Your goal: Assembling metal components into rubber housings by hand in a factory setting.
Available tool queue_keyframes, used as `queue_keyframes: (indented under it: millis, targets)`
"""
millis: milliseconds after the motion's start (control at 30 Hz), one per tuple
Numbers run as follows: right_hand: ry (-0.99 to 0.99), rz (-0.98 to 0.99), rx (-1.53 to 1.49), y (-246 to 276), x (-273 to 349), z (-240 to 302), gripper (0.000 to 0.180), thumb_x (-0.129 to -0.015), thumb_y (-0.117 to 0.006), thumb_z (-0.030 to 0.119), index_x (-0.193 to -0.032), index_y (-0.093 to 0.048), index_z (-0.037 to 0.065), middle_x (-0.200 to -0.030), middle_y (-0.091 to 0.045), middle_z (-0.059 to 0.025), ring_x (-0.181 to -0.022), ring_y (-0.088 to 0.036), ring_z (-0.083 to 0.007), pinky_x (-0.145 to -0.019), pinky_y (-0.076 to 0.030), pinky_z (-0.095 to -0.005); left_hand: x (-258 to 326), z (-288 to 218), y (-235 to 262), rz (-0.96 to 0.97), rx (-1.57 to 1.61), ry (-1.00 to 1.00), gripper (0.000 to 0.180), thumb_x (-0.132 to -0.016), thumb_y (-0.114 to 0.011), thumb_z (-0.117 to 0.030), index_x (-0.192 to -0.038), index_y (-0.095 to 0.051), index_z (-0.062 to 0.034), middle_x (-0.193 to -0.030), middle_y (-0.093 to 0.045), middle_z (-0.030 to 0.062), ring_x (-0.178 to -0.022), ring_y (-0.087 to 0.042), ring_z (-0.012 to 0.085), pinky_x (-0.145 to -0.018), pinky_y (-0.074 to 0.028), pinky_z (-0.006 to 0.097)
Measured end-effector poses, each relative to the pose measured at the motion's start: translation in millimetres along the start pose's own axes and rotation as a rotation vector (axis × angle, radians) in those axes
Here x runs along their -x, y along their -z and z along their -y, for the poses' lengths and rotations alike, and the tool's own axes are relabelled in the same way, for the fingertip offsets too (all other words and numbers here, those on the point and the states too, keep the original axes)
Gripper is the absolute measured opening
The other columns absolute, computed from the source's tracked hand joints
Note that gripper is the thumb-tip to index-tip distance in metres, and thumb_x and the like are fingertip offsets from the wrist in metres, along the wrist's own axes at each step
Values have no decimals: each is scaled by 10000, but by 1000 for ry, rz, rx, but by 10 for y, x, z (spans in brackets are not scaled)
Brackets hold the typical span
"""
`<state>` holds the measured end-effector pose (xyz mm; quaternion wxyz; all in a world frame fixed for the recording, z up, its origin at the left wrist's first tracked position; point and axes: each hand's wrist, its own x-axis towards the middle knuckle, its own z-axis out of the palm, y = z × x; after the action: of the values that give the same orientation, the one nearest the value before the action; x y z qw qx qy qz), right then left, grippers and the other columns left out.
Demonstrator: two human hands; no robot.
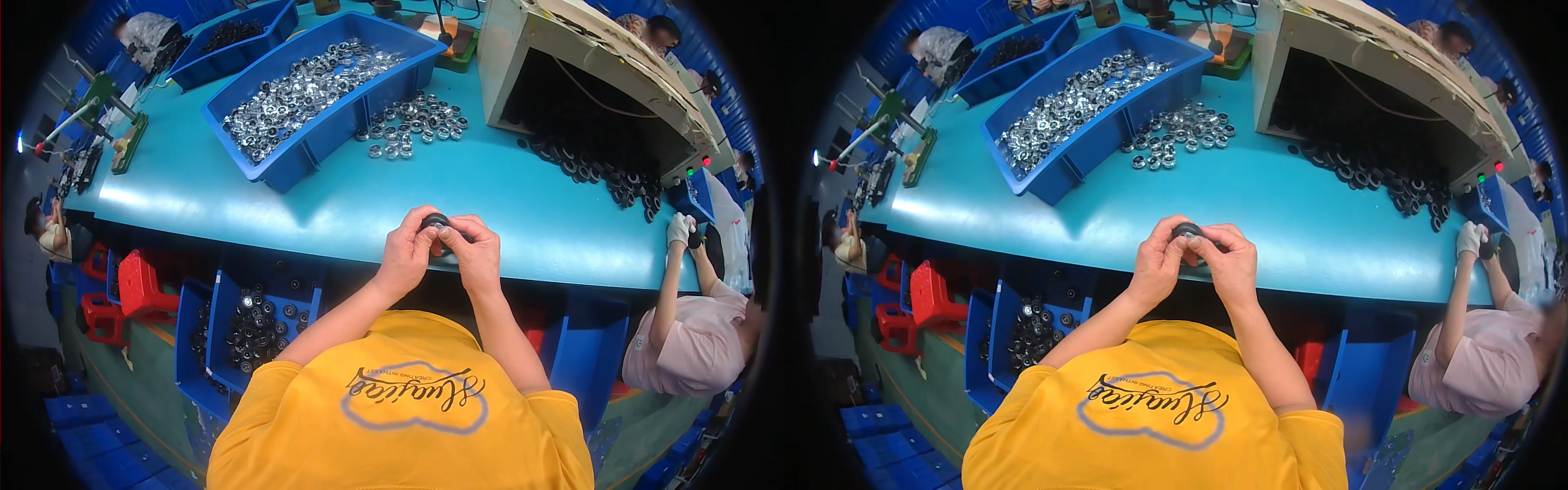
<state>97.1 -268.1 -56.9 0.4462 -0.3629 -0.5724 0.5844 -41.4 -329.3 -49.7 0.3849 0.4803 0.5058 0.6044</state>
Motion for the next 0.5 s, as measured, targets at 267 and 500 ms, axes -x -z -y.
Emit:
queue_keyframes:
  millis: [267,500]
  targets:
    - [60,-127,33,-130,30,247,229,-873,-808,70,-1088,-774,-4,-991,-646,-53,-742,-634,-108,-593,-527,-228,-124,115,3,72,408,110,317,-1068,-572,-255,-1285,-565,-24,-1047,-636,48,-853,-651,120,-793,-576,281]
    - [-9,-39,-72,-22,-28,174,228,-939,-756,128,-1137,-769,15,-959,-632,-39,-809,-598,-102,-689,-510,-242,-123,10,8,78,422,88,327,-1038,-625,-190,-1311,-560,-23,-1064,-635,51,-859,-662,132,-788,-582,277]
